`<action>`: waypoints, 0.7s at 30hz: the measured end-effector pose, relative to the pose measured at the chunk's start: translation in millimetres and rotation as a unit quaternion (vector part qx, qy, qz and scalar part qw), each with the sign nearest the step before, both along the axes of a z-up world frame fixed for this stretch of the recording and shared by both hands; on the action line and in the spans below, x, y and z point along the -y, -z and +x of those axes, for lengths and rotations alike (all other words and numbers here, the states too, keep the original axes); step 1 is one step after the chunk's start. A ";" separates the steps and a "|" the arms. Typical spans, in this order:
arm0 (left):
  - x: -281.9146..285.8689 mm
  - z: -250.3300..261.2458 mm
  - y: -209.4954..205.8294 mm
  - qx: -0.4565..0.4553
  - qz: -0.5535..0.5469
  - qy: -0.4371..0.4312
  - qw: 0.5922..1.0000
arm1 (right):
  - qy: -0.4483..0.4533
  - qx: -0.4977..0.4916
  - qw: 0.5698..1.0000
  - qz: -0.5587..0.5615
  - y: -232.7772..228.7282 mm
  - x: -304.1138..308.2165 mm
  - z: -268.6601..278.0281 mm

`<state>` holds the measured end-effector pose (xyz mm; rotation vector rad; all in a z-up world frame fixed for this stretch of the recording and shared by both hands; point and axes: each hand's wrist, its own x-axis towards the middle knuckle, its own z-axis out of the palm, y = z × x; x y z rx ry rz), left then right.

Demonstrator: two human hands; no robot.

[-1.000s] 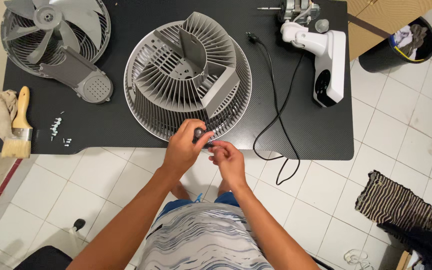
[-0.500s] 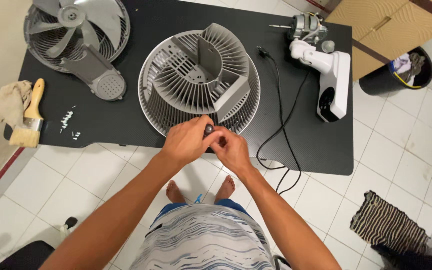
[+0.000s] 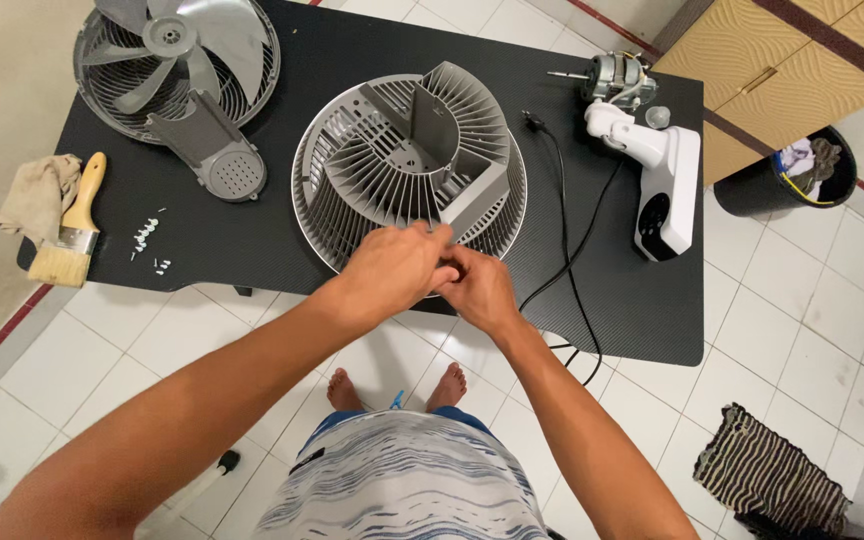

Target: The person assembles an electric fan by securing the fan cage to the base using a screwdriver and multiple screws. They repeatedly pick up screws, align them with holes in the cage, and tighten them while rotating the cage to access different positions.

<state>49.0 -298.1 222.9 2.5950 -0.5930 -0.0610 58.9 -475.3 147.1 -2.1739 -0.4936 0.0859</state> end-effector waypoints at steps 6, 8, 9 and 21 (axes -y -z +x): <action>-3.4 15.0 11.2 -0.048 -0.007 0.023 0.999 | 0.000 -0.046 0.999 0.015 -0.3 -3.7 -2.3; -7.4 16.6 12.6 -0.020 -0.022 0.082 0.996 | -0.013 -0.075 0.997 -0.030 1.5 -0.2 -1.0; -8.1 16.5 12.6 -0.006 -0.029 0.112 0.993 | -0.019 -0.089 0.994 -0.053 2.9 1.0 -1.0; -5.5 18.2 5.3 -0.043 0.021 0.078 0.996 | 0.008 -0.046 0.999 0.003 12.7 -3.9 -6.8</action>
